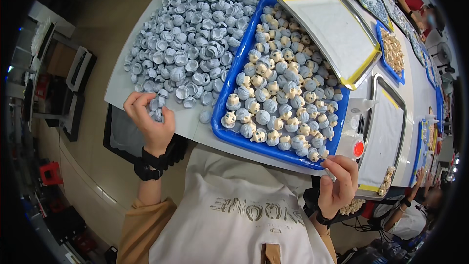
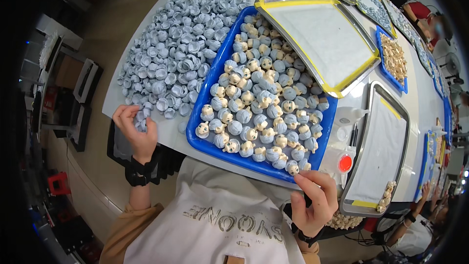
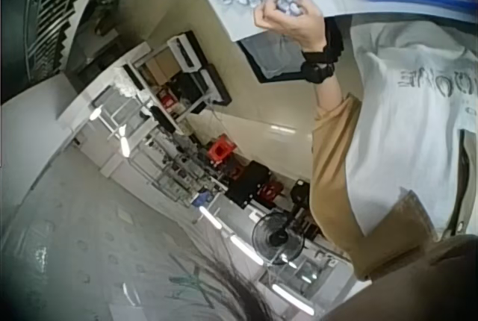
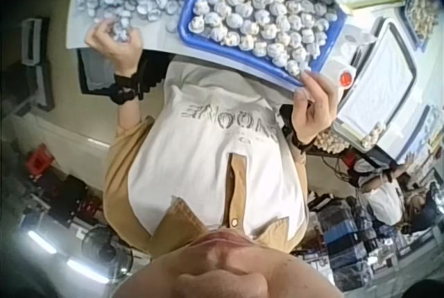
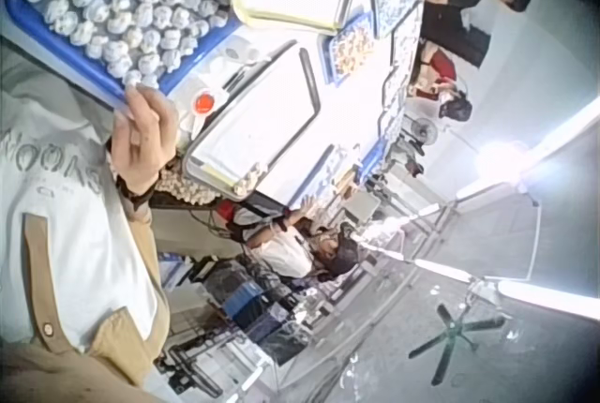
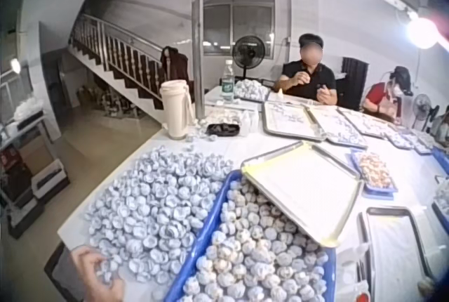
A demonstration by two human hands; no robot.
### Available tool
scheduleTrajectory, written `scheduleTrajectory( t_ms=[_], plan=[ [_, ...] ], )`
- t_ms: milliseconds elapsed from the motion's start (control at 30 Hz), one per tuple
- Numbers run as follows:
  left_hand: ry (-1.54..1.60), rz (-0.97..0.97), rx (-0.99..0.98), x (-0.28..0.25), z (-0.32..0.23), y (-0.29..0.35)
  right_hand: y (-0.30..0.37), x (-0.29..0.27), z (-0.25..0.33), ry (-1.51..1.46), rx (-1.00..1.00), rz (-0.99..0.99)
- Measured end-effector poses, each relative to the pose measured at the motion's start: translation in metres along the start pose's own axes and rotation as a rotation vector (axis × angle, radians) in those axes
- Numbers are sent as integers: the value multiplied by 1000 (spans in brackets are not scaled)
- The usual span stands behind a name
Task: The person repeatedly picks up small, light-blue plastic caps and beige clay-like pieces from trays on a table. They insert the beige pieces into the caps and place the assembled units onto a blue tray. The process is repetitive and involves handling small components by hand.
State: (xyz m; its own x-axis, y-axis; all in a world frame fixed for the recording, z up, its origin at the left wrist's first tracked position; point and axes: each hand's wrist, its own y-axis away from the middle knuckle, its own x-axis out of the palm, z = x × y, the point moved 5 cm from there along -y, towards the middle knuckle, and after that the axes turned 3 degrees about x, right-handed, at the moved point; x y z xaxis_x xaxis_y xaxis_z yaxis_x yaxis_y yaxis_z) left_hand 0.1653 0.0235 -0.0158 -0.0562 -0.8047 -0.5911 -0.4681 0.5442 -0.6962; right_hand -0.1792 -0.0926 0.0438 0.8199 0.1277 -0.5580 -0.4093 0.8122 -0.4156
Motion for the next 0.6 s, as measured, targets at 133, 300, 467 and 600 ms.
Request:
scheduleTrajectory(
  t_ms=[133, 300, 467, 600],
  plan=[
    [7, -56, 61, -2, 6, 7, 4, -3, 3, 16, -24, -9],
    [76, -164, 100, -5, 5, 7, 14, -8, 3, -13, -42, -94],
    [153, -221, 17, -3, 19, 4, 23, -4, 9, 23, -49, -109],
    [223, -296, -2, -5, 26, 0, 26, -3, 20, 107, -81, -100]
  ],
)
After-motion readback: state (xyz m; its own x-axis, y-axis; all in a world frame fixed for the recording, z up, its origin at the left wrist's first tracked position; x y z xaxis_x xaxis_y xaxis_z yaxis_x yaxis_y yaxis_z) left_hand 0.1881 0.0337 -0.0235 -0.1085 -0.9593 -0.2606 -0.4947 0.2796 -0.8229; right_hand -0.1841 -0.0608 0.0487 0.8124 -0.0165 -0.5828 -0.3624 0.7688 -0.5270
